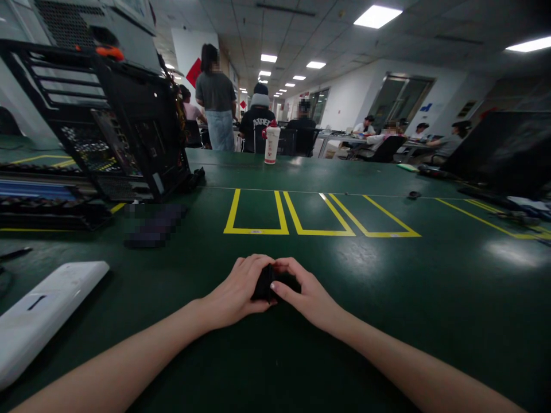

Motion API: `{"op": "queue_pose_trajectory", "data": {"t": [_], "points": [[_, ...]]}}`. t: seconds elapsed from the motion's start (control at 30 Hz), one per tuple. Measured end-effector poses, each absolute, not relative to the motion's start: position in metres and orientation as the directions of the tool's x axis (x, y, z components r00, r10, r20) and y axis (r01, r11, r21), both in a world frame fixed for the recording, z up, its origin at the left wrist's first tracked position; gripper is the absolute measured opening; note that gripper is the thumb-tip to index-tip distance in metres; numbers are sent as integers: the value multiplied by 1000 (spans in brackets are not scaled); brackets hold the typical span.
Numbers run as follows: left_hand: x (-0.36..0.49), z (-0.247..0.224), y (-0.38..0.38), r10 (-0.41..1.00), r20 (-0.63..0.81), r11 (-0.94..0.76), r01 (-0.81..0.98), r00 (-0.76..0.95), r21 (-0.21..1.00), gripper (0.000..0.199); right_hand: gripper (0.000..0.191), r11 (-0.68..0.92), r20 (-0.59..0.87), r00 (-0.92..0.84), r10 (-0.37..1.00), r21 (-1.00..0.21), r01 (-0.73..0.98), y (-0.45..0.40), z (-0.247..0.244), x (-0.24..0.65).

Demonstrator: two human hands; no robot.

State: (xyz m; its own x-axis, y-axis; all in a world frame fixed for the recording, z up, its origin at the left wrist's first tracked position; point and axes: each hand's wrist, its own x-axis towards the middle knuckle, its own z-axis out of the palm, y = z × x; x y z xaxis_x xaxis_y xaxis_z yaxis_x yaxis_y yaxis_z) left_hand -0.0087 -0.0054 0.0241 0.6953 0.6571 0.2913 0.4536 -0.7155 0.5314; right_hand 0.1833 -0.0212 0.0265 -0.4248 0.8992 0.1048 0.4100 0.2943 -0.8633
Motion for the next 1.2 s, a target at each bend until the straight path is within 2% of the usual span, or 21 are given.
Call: {"op": "queue_pose_trajectory", "data": {"t": [0.2,0.37,0.53,0.63,0.7,0.8,0.97,1.07,1.2], "points": [[-9,22,-5,666,260,-704,473,699,530,58,23,345,130,-461,878,-838,422,-22,26,187],[-9,23,-5,666,266,-705,473,697,529,56,14,342,164,-434,886,-863,372,-20,24,185],[-9,24,-5,675,268,-692,462,688,555,58,25,306,129,-426,896,-873,380,-22,22,183],[-9,22,-5,679,261,-687,469,686,555,57,22,312,106,-452,886,-856,411,-23,22,185],[-9,21,-5,678,260,-691,475,688,545,58,21,338,112,-469,876,-836,432,-23,23,187],[-9,19,-4,672,270,-701,477,689,529,61,29,370,147,-475,867,-830,417,-23,23,190],[-9,20,-4,677,267,-696,478,686,535,57,12,368,192,-434,880,-854,368,-21,21,188],[-8,21,-5,679,274,-697,482,681,531,57,17,308,155,-390,908,-877,369,-21,21,185],[-8,22,-5,675,276,-698,472,684,538,57,24,283,106,-420,901,-878,386,-21,21,185]]}}
